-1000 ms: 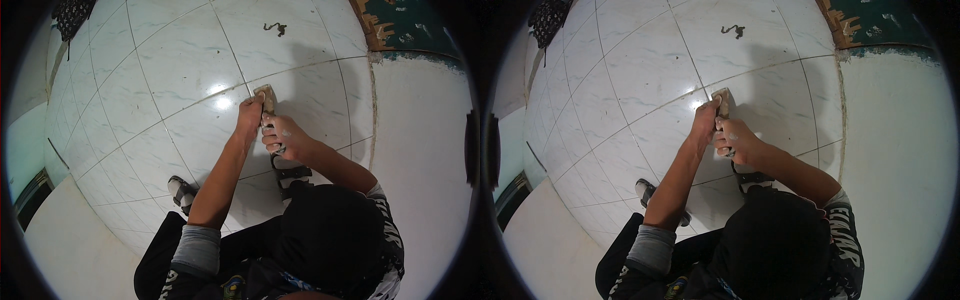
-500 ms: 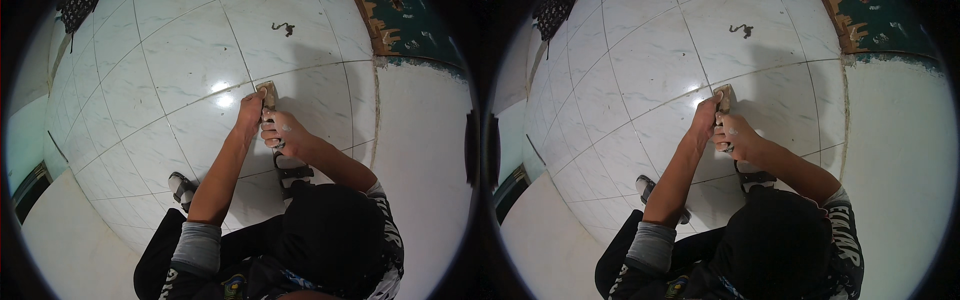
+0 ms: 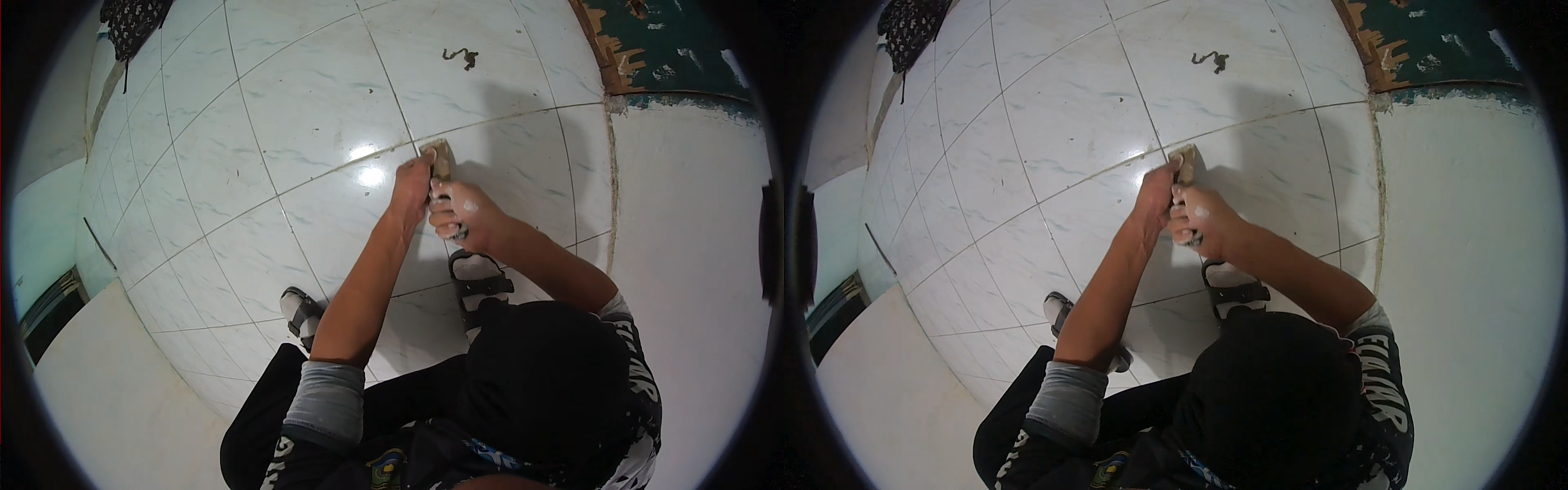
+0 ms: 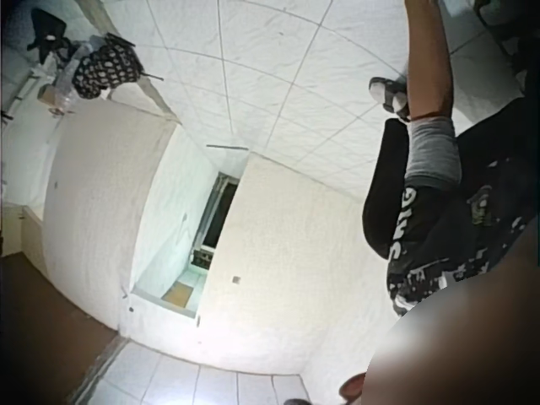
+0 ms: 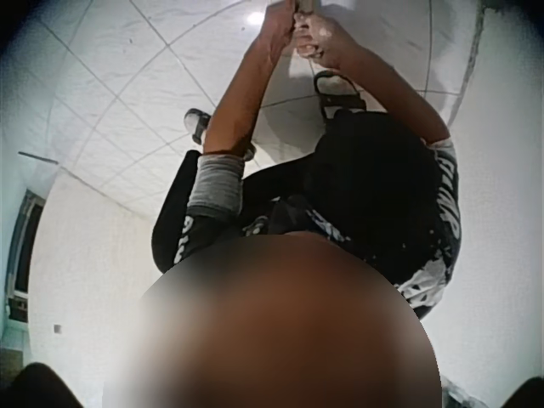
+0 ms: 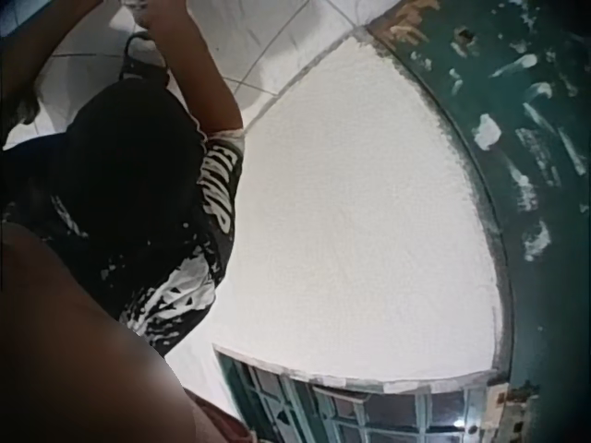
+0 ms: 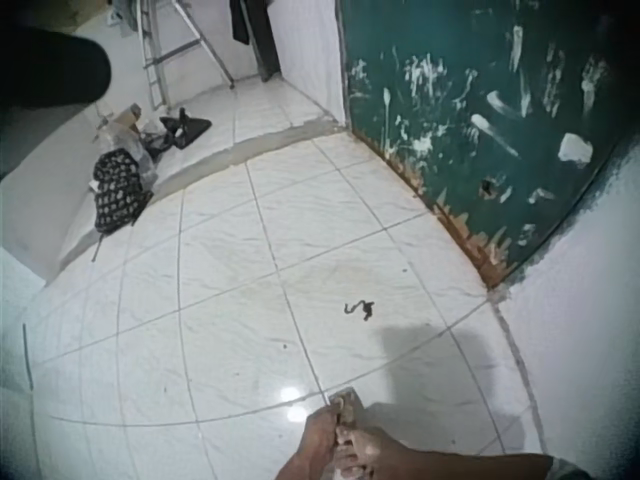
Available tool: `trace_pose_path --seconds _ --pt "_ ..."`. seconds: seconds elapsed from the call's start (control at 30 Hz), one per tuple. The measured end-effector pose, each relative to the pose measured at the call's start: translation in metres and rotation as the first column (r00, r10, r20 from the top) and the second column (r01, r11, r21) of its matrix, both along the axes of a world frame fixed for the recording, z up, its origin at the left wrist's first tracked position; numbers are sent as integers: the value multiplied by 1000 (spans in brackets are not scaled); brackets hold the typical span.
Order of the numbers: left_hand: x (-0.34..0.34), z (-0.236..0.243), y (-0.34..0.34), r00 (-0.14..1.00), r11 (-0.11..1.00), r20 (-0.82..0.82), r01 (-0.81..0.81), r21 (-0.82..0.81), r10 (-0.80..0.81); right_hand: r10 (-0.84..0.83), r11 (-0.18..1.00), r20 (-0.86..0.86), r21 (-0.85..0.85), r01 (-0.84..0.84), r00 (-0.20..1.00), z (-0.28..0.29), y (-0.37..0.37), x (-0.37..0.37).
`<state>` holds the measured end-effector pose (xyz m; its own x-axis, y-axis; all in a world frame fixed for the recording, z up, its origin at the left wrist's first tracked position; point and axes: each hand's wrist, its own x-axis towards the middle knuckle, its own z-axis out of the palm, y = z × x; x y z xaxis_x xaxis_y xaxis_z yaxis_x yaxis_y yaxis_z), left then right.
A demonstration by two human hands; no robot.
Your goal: Plastering a small hole or gap in a wall near the floor using a putty knife.
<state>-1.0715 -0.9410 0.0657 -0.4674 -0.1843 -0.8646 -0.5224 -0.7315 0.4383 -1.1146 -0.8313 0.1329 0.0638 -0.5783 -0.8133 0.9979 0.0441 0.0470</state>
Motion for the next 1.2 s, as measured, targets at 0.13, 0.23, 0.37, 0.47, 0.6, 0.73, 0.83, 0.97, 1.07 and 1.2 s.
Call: trace_pose_path --seconds 0.13,0.23,0.37,0.47,0.6,0.73,0.83,0.97,1.07,1.2 --pt "-1 9 2 999 999 28 35 -25 -34 15 996 4 83 -15 1000 3 0 1" --pt "-8 11 -6 996 996 51 78 -47 -76 -66 998 -10 -1 66 998 -2 -4 -1" --pt "-13 8 -5 998 997 47 49 -67 -46 -104 993 63 -41 107 993 -8 -4 -6" --pt "-14 3 -3 999 997 10 44 -65 -44 -85 995 69 -49 88 994 -7 -2 -9" --pt "-14 -2 -7 999 997 18 42 -72 -41 -94 989 58 -105 100 994 -7 -2 -10" --pt "-13 -5 -7 997 992 -4 75 -99 -75 -102 991 35 -80 105 994 -12 -1 -5" --pt "-8 -4 1 992 982 -25 116 -149 -121 -53 998 -46 -47 51 998 -14 9 3" --pt "0 -2 21 984 971 -63 155 -184 -169 -94 994 -73 -68 89 993 -14 31 9" --pt "-4 -4 40 976 964 -67 191 -186 -206 -150 986 -35 -85 146 988 -12 51 7" --pt "-26 -7 57 961 960 -114 234 -151 -252 -200 979 -24 -49 199 979 -11 70 -10"
